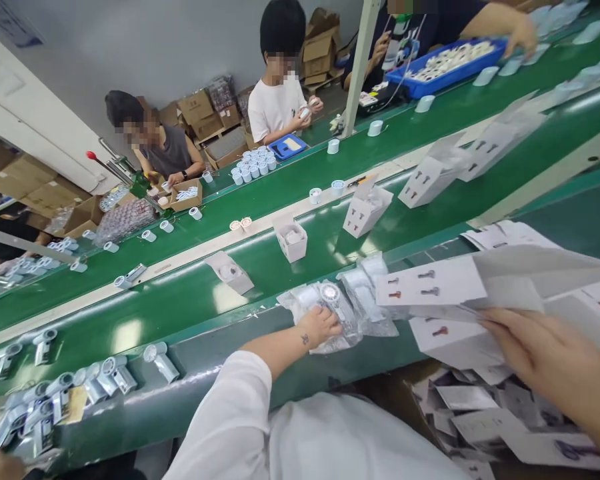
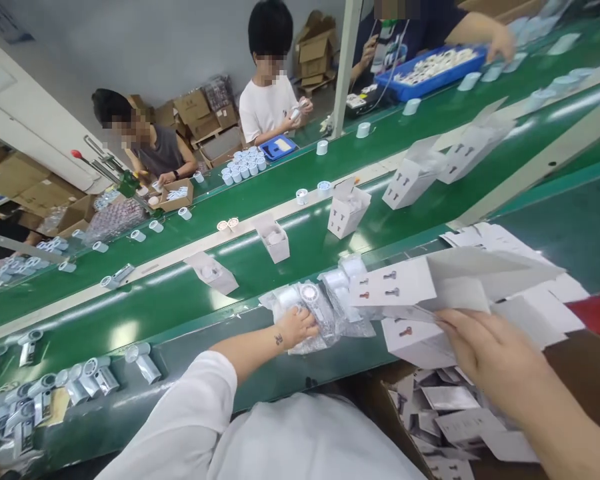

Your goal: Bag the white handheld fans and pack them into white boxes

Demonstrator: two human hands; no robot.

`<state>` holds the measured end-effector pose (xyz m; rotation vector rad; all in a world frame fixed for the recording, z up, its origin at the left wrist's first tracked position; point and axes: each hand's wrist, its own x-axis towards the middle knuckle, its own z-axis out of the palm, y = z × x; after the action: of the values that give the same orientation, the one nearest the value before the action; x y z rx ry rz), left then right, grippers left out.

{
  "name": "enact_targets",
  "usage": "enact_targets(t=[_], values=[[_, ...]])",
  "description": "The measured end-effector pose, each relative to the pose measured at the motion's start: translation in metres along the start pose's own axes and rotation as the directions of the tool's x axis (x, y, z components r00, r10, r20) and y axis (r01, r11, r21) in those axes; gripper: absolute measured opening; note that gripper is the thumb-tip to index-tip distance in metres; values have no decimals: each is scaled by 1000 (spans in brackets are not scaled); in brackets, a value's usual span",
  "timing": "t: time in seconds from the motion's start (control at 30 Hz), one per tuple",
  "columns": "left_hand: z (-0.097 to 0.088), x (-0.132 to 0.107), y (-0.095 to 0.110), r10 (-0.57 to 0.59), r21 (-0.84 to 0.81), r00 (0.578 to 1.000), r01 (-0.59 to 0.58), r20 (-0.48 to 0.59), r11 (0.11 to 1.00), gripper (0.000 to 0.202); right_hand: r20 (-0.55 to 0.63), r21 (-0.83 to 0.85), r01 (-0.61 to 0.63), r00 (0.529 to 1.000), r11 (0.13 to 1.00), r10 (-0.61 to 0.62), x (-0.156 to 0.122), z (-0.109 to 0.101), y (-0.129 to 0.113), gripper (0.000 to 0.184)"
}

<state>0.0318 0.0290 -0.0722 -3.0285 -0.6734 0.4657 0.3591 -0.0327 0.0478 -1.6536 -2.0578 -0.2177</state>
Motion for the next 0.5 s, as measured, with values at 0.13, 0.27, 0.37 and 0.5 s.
enact_targets(t=[0.13,0.27,0.37,0.5], values=[[1,6,-8,38,-37,999,-37,17,999,25,-48,30,108,993,994,-107,-11,-9,-39,19],[-2,11,-11,94,-50,995,-92,42,994,23,-67,6,95,993,995,-94,-21,-13,-58,14],[-4,13,-21,150,-72,985,-145,81,987,18,-63,-36,108,992,994,-110,-23,-14,-68,12],[-13,10,-38,142,-62,988,-139,64,988,21,-104,-81,94,989,992,-102,-21,-18,-76,10]])
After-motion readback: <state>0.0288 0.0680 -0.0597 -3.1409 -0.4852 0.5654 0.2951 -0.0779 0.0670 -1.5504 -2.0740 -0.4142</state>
